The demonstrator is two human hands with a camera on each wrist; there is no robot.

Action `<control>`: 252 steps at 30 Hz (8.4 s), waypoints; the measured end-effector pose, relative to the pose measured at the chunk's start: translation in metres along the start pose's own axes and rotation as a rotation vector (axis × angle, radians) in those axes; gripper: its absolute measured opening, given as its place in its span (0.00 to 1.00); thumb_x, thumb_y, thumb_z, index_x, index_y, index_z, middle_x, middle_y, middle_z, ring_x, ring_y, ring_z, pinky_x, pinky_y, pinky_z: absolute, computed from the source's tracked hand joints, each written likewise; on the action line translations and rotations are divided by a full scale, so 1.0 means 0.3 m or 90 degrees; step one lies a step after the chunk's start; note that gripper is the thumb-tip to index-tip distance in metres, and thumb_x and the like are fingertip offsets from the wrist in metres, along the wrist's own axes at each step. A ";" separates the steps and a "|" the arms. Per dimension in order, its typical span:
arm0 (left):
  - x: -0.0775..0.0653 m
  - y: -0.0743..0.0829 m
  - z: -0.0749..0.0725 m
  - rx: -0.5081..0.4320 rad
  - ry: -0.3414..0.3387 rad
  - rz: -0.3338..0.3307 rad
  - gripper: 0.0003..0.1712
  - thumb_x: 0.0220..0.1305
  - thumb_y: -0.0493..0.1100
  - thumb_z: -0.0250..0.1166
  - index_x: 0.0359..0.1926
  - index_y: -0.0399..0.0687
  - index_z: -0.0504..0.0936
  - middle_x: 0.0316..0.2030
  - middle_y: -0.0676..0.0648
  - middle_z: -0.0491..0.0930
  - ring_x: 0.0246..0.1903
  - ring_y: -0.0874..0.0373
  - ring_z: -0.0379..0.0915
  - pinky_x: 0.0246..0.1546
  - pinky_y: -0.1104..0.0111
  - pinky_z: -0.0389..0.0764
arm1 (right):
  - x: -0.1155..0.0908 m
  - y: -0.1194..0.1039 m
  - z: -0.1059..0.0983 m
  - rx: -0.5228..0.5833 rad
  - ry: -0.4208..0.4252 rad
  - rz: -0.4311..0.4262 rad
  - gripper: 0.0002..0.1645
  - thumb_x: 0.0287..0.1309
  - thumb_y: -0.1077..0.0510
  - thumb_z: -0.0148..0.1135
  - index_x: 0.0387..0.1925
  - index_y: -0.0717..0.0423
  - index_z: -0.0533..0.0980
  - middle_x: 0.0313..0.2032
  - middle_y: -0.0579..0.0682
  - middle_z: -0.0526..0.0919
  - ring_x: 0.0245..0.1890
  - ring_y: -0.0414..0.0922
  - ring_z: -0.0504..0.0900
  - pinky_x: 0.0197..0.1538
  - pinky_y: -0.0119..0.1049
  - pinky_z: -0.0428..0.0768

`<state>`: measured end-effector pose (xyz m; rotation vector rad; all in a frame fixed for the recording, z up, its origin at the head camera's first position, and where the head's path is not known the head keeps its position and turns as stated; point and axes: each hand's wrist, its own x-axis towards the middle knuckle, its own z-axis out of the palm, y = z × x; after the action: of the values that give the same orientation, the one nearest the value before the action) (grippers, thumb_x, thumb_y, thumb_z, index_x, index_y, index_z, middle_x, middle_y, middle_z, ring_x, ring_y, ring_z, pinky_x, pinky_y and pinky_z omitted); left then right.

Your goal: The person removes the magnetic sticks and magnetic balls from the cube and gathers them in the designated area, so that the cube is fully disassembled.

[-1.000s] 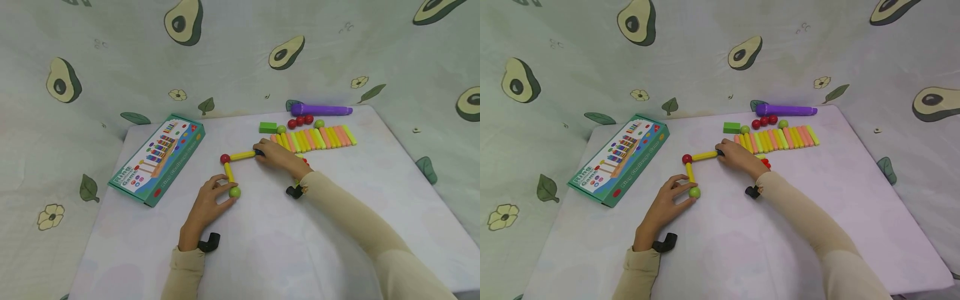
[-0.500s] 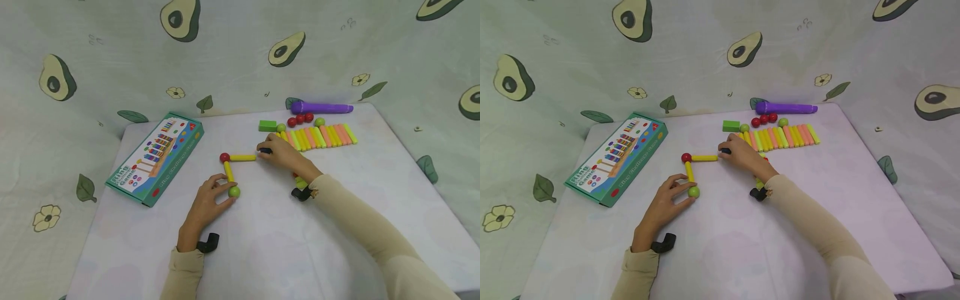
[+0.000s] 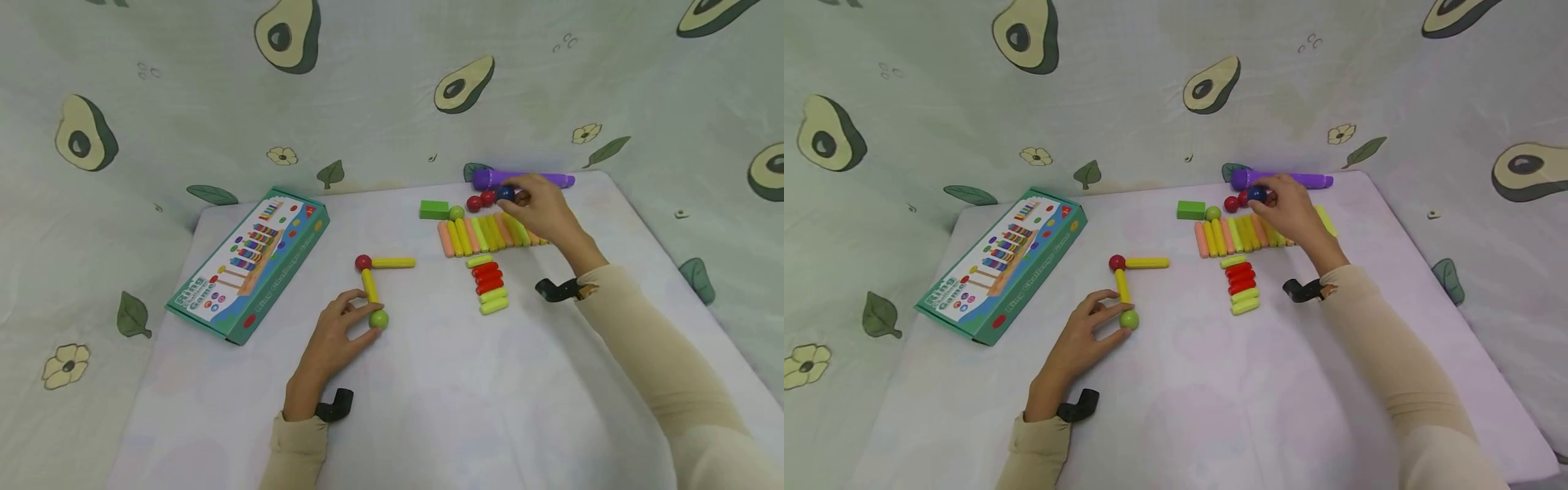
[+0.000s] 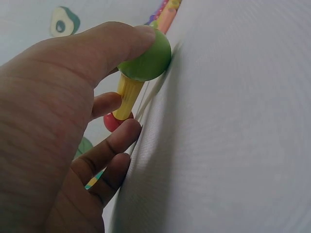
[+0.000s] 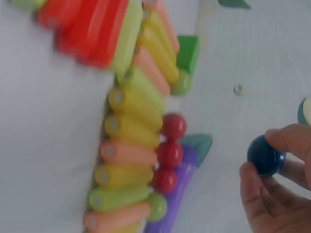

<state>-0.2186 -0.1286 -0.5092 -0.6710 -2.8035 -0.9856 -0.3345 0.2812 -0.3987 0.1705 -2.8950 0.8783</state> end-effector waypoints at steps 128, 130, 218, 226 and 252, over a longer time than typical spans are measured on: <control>-0.014 -0.005 -0.012 -0.023 -0.008 0.006 0.32 0.70 0.50 0.64 0.73 0.61 0.68 0.66 0.57 0.72 0.59 0.56 0.67 0.56 0.57 0.69 | -0.271 -0.459 0.500 -0.022 -0.208 -0.230 0.23 0.57 0.49 0.72 0.48 0.59 0.80 0.35 0.46 0.81 0.32 0.40 0.76 0.37 0.33 0.78; -0.008 -0.006 -0.015 -0.018 0.026 0.006 0.31 0.69 0.48 0.65 0.71 0.61 0.70 0.68 0.56 0.67 0.60 0.55 0.64 0.57 0.57 0.71 | -0.274 -0.456 0.493 -0.022 -0.211 -0.248 0.20 0.58 0.52 0.71 0.49 0.58 0.80 0.38 0.46 0.81 0.33 0.40 0.76 0.39 0.34 0.79; -0.010 0.008 -0.004 0.019 0.162 -0.071 0.21 0.60 0.42 0.74 0.55 0.51 0.84 0.55 0.49 0.72 0.54 0.53 0.65 0.55 0.62 0.74 | 0.218 -0.135 0.179 -0.106 -0.087 -0.090 0.21 0.68 0.58 0.58 0.58 0.66 0.75 0.56 0.64 0.73 0.60 0.63 0.65 0.59 0.62 0.60; -0.004 0.003 -0.016 -0.013 0.152 -0.093 0.32 0.60 0.39 0.73 0.65 0.52 0.76 0.58 0.47 0.68 0.58 0.55 0.65 0.57 0.65 0.76 | -0.044 -0.314 0.300 -0.016 -0.137 -0.345 0.13 0.64 0.60 0.64 0.48 0.62 0.82 0.47 0.54 0.84 0.50 0.53 0.78 0.56 0.53 0.73; 0.001 -0.005 0.004 -0.092 0.132 -0.119 0.25 0.57 0.42 0.76 0.56 0.52 0.82 0.51 0.52 0.77 0.51 0.59 0.73 0.54 0.66 0.77 | -0.228 -0.348 0.416 -0.129 -0.210 -0.507 0.12 0.55 0.61 0.75 0.42 0.57 0.86 0.39 0.49 0.84 0.40 0.46 0.79 0.47 0.38 0.78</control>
<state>-0.2195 -0.1288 -0.5109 -0.3019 -2.6668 -1.2214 -0.2617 0.1305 -0.4542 1.4289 -2.7311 0.4273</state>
